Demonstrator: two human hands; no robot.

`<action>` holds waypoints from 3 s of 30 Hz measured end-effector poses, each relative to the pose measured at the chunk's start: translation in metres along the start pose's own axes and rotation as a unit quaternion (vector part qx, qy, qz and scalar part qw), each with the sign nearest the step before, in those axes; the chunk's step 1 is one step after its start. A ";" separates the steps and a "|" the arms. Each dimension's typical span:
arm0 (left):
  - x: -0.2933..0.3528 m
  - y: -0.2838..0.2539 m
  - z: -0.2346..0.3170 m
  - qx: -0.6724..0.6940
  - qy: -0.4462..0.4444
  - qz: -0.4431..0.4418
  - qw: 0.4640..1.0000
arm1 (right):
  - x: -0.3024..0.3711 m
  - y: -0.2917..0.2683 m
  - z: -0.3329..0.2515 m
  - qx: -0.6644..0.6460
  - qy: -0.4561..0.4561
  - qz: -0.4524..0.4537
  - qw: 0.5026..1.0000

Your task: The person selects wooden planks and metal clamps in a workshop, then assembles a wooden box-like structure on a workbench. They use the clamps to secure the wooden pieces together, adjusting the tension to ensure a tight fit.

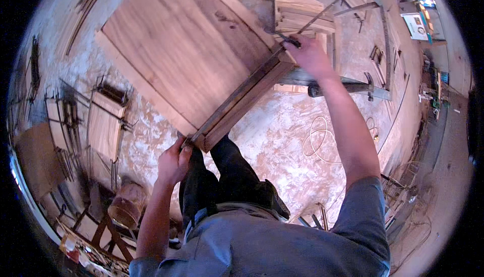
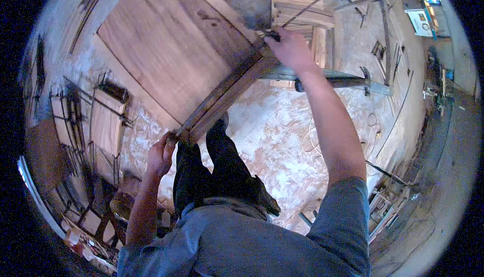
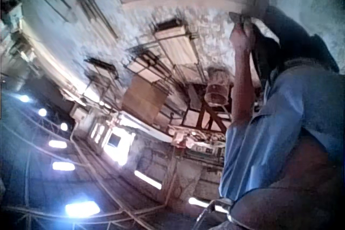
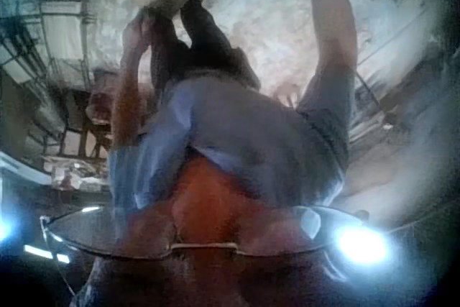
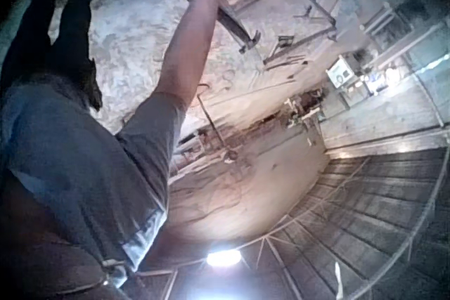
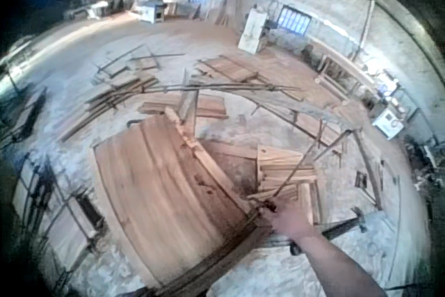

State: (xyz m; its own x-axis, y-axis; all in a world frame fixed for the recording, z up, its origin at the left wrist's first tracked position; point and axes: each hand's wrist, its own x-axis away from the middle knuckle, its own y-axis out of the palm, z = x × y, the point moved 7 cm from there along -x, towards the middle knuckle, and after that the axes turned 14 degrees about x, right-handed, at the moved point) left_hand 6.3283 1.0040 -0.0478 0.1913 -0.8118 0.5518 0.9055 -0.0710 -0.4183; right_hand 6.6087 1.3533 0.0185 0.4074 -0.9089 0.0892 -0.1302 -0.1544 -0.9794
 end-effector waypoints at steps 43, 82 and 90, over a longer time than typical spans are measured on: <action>-0.022 -0.041 0.004 0.048 0.107 0.067 0.991 | -0.045 0.012 -0.016 0.054 -0.005 0.009 0.999; -0.042 -0.050 0.003 -0.015 0.047 0.032 0.998 | -0.066 -0.015 -0.028 0.069 -0.107 -0.049 0.991; -0.042 -0.050 -0.004 -0.020 0.028 0.037 0.999 | -0.060 -0.001 -0.009 -0.174 0.111 -0.170 0.964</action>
State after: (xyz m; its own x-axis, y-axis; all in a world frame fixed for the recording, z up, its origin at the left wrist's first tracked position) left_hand 6.2735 1.0388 -0.0528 0.2353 -0.8464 0.4778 0.8739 -0.0310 -0.4852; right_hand 6.5765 1.4049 0.0156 0.2820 -0.8377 0.4677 -0.3336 -0.5426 -0.7709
